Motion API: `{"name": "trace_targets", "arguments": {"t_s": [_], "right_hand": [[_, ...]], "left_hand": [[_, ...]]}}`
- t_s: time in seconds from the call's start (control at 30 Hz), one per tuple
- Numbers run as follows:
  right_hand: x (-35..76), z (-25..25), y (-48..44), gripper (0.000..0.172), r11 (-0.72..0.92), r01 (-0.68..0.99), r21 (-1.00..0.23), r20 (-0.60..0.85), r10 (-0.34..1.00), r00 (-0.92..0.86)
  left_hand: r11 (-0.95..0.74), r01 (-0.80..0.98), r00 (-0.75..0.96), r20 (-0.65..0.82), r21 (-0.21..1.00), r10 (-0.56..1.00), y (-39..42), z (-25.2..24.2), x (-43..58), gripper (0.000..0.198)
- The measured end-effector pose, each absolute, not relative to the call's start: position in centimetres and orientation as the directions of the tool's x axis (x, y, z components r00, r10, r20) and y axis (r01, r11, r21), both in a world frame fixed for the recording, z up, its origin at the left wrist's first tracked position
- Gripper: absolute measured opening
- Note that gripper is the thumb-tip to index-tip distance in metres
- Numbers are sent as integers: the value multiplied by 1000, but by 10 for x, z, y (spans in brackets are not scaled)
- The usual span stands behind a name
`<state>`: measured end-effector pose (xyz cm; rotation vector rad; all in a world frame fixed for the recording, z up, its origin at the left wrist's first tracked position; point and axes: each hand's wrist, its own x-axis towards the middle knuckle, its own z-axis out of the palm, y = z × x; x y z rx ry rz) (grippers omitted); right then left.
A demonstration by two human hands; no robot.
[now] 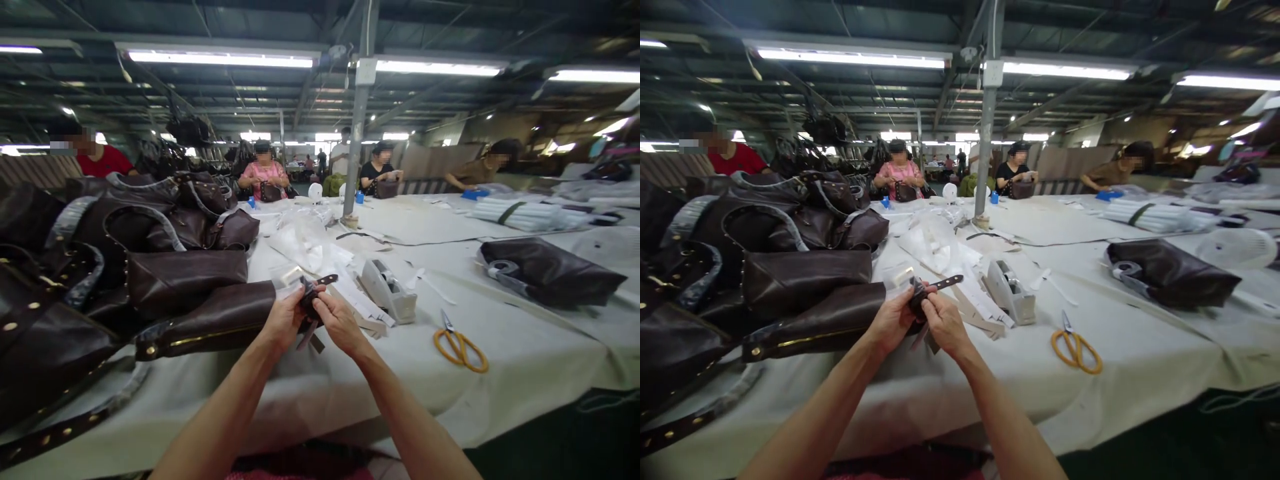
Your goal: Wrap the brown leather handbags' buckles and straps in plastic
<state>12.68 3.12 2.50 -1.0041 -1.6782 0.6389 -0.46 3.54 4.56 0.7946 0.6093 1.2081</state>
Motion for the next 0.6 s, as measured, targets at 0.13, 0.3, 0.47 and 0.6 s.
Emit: {"name": "trace_targets", "arguments": {"t_s": [0.13,0.3,0.47,0.6], "right_hand": [[124,29,35,30,467,278,-839,464,882,-84],[121,32,40,33,420,269,-867,423,905,-51],[114,36,40,33,410,387,-826,424,904,-53],[119,40,34,32,493,567,-660,545,834,-90]], "left_hand": [[72,-647,208,85,759,974,36,37,7,37],[51,-700,273,201,712,941,37,29,11,42],[30,-664,282,213,747,936,42,28,10,42],[20,-633,247,177,774,953,48,31,7,42]]}}
